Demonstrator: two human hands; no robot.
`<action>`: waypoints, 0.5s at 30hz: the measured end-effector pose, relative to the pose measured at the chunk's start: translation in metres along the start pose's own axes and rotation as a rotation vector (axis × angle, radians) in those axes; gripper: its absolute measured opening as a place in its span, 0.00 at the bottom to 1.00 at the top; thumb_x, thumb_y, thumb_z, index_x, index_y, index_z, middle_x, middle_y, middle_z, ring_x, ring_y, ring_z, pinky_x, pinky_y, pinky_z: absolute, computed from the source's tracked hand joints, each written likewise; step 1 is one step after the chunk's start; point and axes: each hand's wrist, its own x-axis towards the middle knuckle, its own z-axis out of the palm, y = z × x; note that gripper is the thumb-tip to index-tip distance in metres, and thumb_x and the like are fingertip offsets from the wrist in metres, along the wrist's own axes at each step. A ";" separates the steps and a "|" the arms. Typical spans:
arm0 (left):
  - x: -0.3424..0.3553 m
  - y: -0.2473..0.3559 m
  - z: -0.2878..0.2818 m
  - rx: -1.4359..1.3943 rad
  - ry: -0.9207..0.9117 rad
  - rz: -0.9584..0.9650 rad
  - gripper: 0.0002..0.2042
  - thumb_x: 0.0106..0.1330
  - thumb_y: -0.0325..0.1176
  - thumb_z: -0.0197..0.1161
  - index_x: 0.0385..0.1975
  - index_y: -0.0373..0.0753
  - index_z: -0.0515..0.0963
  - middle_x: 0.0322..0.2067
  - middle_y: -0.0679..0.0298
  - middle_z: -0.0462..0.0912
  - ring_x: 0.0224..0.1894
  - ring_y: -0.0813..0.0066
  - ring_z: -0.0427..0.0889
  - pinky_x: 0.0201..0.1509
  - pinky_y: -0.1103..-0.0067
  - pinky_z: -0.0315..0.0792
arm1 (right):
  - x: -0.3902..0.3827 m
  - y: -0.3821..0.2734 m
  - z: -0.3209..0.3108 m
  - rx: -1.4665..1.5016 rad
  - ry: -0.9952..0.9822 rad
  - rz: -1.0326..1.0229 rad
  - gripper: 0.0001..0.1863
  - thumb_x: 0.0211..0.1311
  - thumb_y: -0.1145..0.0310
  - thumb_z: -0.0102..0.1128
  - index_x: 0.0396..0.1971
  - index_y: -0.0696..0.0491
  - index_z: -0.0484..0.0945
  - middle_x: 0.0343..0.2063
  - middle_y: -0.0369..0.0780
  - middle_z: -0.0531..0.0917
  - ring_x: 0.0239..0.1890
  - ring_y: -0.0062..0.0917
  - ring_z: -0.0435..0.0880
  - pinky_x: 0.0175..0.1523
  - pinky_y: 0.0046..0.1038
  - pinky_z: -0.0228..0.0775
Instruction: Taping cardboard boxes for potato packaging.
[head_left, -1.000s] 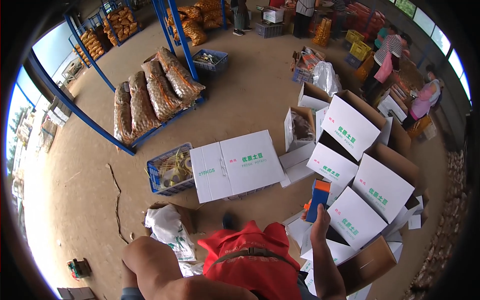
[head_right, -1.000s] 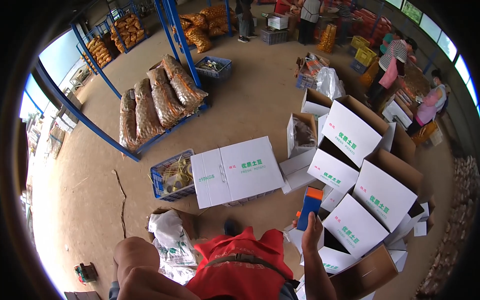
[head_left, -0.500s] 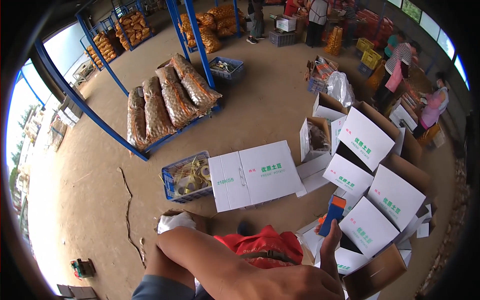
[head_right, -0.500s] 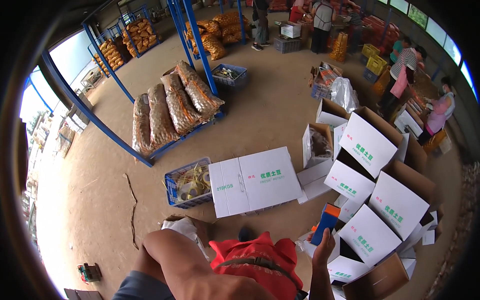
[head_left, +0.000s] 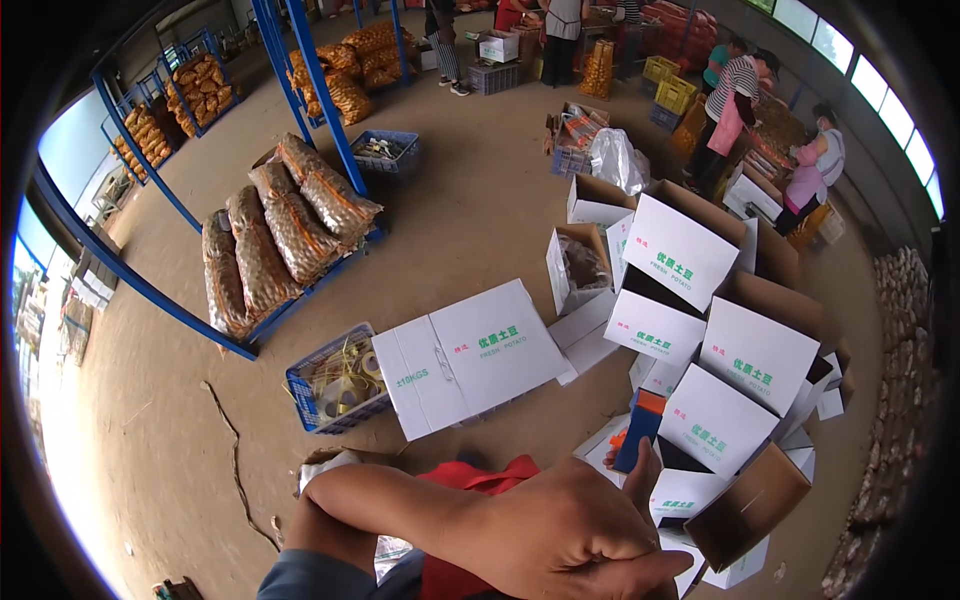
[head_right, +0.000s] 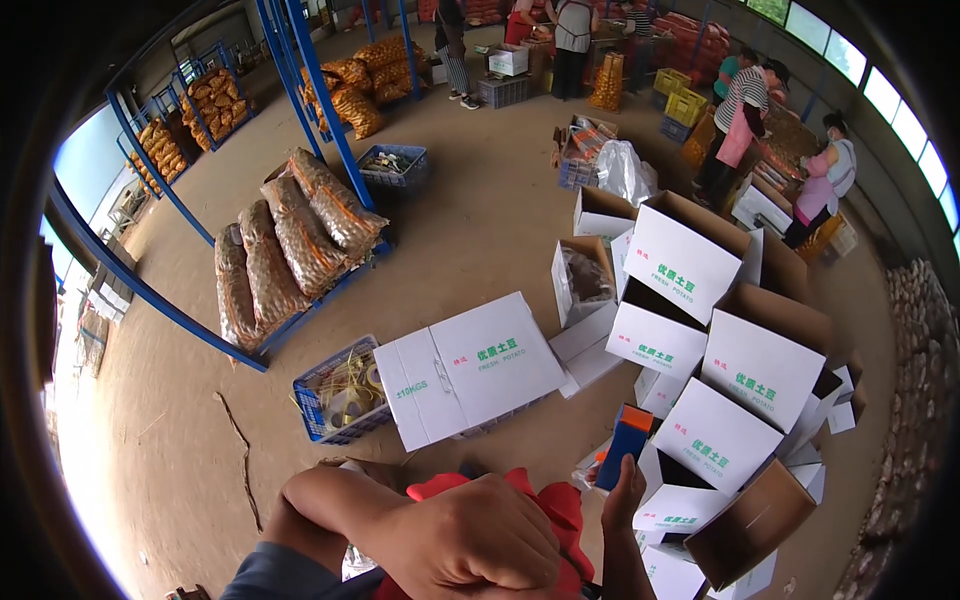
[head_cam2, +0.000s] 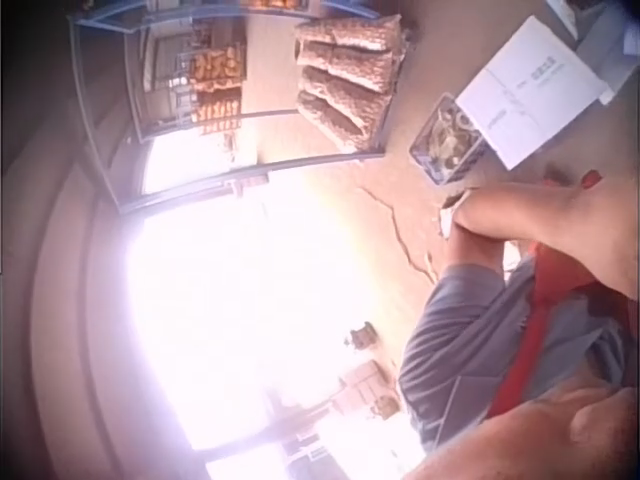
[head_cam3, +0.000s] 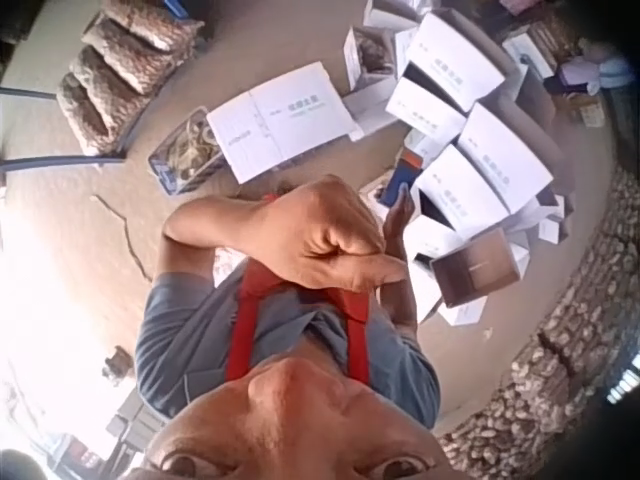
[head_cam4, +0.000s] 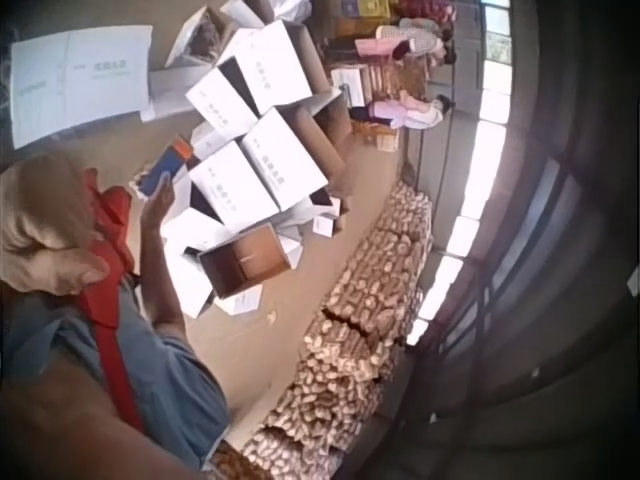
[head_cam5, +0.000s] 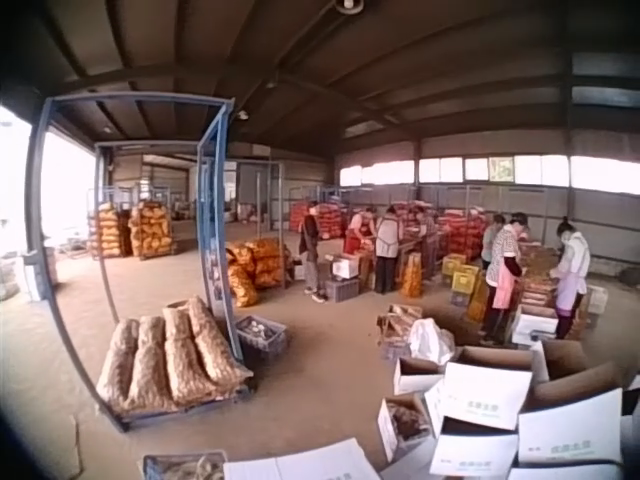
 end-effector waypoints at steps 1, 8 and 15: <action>-0.012 -0.017 0.007 0.040 -0.048 -0.075 0.15 0.78 0.31 0.58 0.28 0.29 0.79 0.21 0.57 0.78 0.23 0.62 0.81 0.28 0.69 0.72 | -0.001 -0.005 0.001 -0.022 -0.037 0.001 0.28 0.79 0.48 0.44 0.43 0.61 0.80 0.28 0.45 0.86 0.26 0.31 0.87 0.35 0.33 0.81; -0.057 -0.153 0.032 0.206 0.101 -0.752 0.16 0.80 0.38 0.55 0.55 0.32 0.81 0.40 0.57 0.89 0.42 0.74 0.88 0.50 0.77 0.80 | -0.017 -0.039 -0.002 0.228 -0.259 -0.105 0.27 0.76 0.55 0.36 0.50 0.63 0.78 0.36 0.48 0.87 0.34 0.36 0.89 0.46 0.34 0.82; -0.058 -0.161 0.062 0.144 0.271 -1.057 0.19 0.75 0.41 0.64 0.60 0.37 0.79 0.46 0.56 0.88 0.49 0.72 0.87 0.55 0.75 0.78 | -0.015 -0.084 -0.010 -0.305 -0.488 -0.442 0.25 0.74 0.59 0.35 0.45 0.61 0.81 0.37 0.47 0.87 0.40 0.35 0.88 0.48 0.33 0.78</action>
